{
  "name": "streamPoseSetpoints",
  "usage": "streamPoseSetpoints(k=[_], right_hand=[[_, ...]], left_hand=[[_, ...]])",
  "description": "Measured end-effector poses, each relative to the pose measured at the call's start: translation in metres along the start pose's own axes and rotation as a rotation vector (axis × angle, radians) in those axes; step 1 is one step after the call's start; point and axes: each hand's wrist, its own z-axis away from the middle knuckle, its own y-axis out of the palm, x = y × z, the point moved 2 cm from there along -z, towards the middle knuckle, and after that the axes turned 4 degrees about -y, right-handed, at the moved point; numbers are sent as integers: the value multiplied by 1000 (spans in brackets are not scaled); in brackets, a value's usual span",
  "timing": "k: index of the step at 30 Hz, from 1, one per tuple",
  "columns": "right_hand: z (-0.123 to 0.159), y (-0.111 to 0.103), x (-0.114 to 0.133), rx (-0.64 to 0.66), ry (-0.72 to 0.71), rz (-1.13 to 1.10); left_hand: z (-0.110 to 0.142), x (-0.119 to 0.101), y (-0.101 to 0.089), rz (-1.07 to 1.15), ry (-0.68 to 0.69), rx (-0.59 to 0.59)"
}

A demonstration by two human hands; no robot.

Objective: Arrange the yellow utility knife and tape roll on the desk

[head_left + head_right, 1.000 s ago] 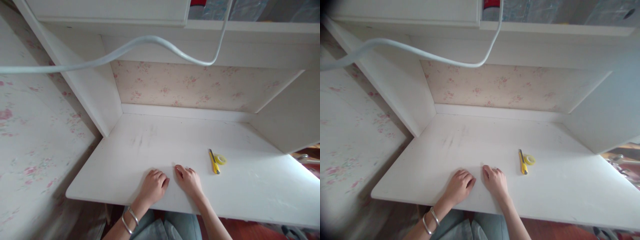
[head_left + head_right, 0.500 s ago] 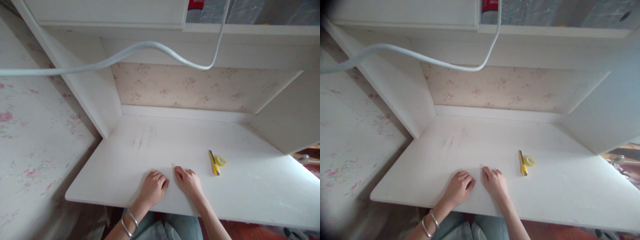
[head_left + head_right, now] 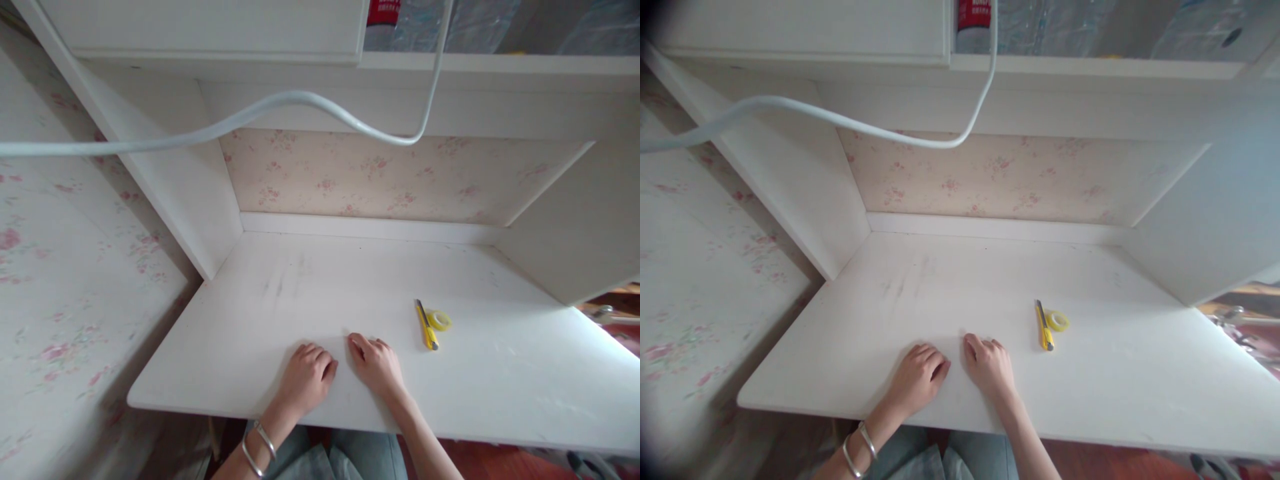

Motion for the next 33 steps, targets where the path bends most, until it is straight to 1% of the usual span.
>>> streamPoseSetpoints(k=[5,12,18,25,33], right_hand=[[1,-1,1,-4,-6,-7],[1,0,0,12,6,-7],[0,1,-1,11,-6,-34],[1,2,-1,6,1,-12],[1,1,0,7,-6,-11]], left_hand=[[0,0,-1,4,11,-24],[0,0,1,-15,2,-5],[1,0,0,4,17,-39],[1,0,0,-20,-1,23],[1,0,0,-20,2,26]])
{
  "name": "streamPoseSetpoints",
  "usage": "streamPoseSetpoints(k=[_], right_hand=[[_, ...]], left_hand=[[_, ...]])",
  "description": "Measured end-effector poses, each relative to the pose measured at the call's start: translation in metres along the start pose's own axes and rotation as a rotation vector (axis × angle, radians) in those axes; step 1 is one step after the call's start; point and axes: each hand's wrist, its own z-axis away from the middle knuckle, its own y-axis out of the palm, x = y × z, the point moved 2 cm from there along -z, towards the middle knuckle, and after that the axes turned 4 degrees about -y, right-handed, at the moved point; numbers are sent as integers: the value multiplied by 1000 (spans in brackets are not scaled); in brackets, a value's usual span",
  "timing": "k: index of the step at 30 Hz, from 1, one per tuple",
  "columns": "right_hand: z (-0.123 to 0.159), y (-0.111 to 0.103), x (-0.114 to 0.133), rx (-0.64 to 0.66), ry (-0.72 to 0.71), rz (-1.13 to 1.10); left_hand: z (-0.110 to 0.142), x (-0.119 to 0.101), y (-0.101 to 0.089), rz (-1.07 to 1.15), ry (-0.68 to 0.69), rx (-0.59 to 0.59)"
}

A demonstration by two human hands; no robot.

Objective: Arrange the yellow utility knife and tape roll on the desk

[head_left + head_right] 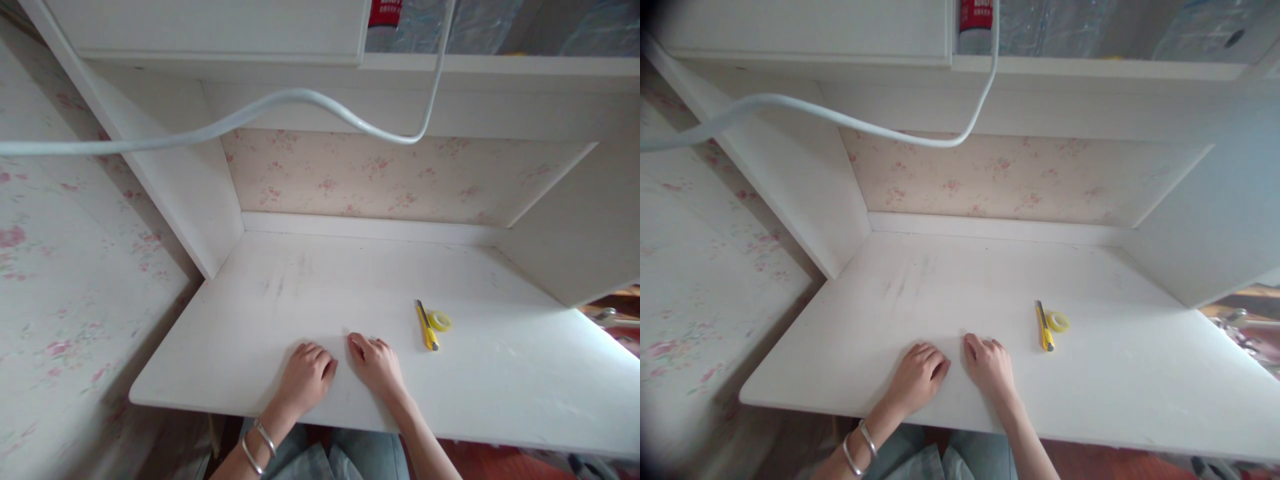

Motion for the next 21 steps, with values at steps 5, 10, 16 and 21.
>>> streamPoseSetpoints(k=[5,10,16,21], right_hand=[[0,0,0,2,6,3],[0,2,-1,5,4,7],[0,1,-1,-8,0,16],[0,2,-1,-20,5,12]], left_hand=[[1,0,1,6,-6,-5],[0,2,3,1,-8,-4],[0,2,4,-5,-8,-2],[1,1,4,-22,-10,5]])
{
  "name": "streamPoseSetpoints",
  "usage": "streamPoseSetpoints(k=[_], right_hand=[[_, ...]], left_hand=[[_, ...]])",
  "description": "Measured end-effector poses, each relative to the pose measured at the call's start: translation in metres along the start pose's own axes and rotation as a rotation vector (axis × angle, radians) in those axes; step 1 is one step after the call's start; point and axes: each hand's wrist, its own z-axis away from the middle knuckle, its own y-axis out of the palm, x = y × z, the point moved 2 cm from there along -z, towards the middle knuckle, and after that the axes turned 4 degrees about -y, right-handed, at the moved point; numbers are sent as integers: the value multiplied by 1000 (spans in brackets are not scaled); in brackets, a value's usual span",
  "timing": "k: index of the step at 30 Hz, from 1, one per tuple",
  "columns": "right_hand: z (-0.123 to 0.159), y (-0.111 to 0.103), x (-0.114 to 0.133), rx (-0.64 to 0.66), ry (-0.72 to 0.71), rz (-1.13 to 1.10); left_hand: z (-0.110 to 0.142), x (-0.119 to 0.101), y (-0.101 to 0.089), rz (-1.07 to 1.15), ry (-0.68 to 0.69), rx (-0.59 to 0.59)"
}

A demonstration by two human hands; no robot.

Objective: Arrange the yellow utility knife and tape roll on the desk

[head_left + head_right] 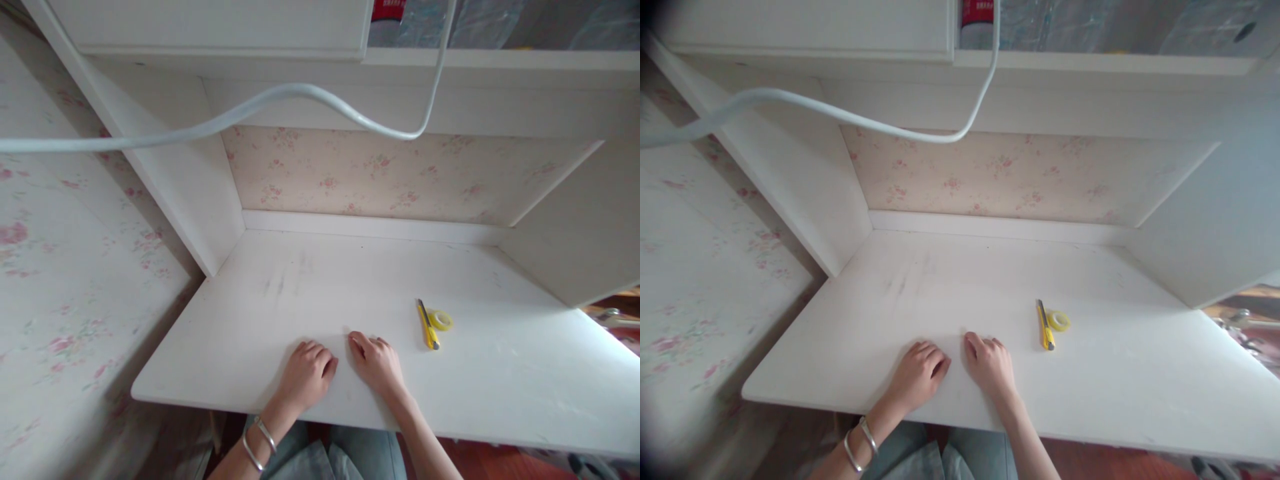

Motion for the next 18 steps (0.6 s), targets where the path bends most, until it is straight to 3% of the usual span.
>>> streamPoseSetpoints(k=[18], right_hand=[[1,-1,0,-1,-11,1]], left_hand=[[-1,0,-1,4,-4,7]])
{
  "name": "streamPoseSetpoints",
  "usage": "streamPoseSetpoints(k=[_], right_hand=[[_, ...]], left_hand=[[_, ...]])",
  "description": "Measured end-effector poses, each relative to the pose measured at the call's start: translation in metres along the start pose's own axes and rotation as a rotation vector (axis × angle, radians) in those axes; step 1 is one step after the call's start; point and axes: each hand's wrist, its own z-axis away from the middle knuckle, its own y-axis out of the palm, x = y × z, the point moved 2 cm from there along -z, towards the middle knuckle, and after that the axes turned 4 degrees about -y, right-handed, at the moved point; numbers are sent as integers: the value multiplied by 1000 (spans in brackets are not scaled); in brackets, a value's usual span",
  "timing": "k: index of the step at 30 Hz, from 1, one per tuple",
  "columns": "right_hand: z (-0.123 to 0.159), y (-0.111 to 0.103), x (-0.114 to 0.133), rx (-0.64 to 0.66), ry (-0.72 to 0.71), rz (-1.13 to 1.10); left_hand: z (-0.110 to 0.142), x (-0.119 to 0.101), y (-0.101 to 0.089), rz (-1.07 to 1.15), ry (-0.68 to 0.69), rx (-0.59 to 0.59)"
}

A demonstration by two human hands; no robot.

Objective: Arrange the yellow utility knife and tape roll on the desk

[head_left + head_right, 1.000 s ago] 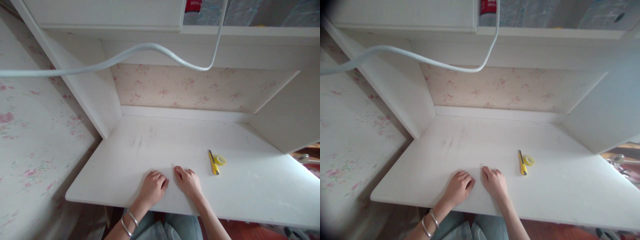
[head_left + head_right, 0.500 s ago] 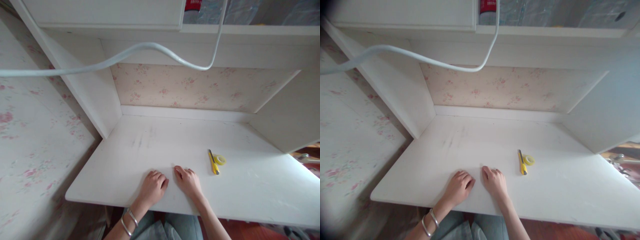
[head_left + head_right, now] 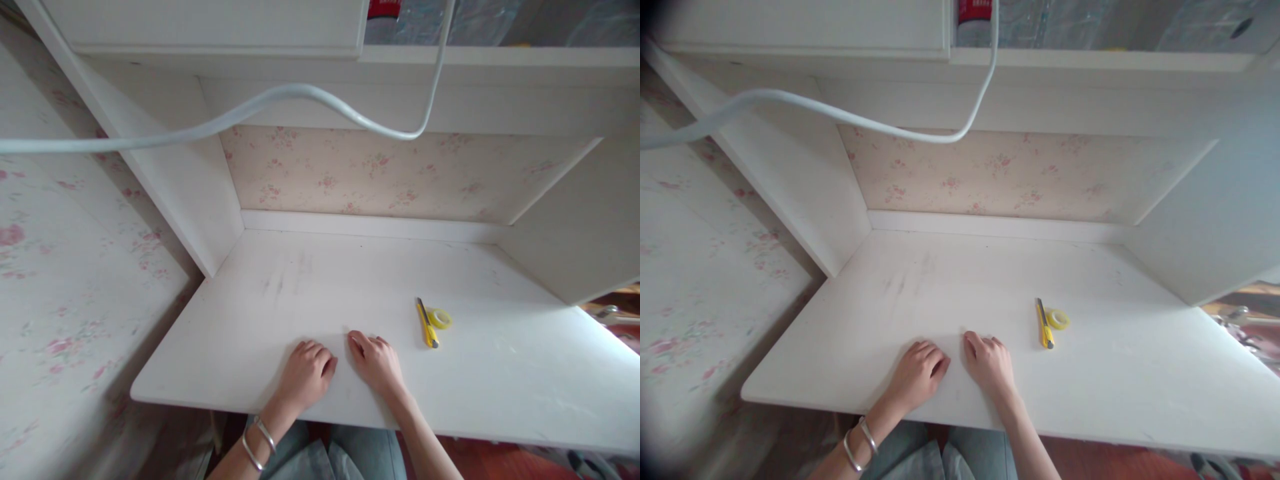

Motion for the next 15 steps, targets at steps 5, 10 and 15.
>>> streamPoseSetpoints(k=[5,10,15], right_hand=[[-1,-1,1,17,-6,8],[-1,-3,2,10,-3,14],[-1,-2,1,1,-1,5]], left_hand=[[0,0,1,-9,2,-4],[1,1,1,9,3,-5],[0,1,1,4,-1,2]])
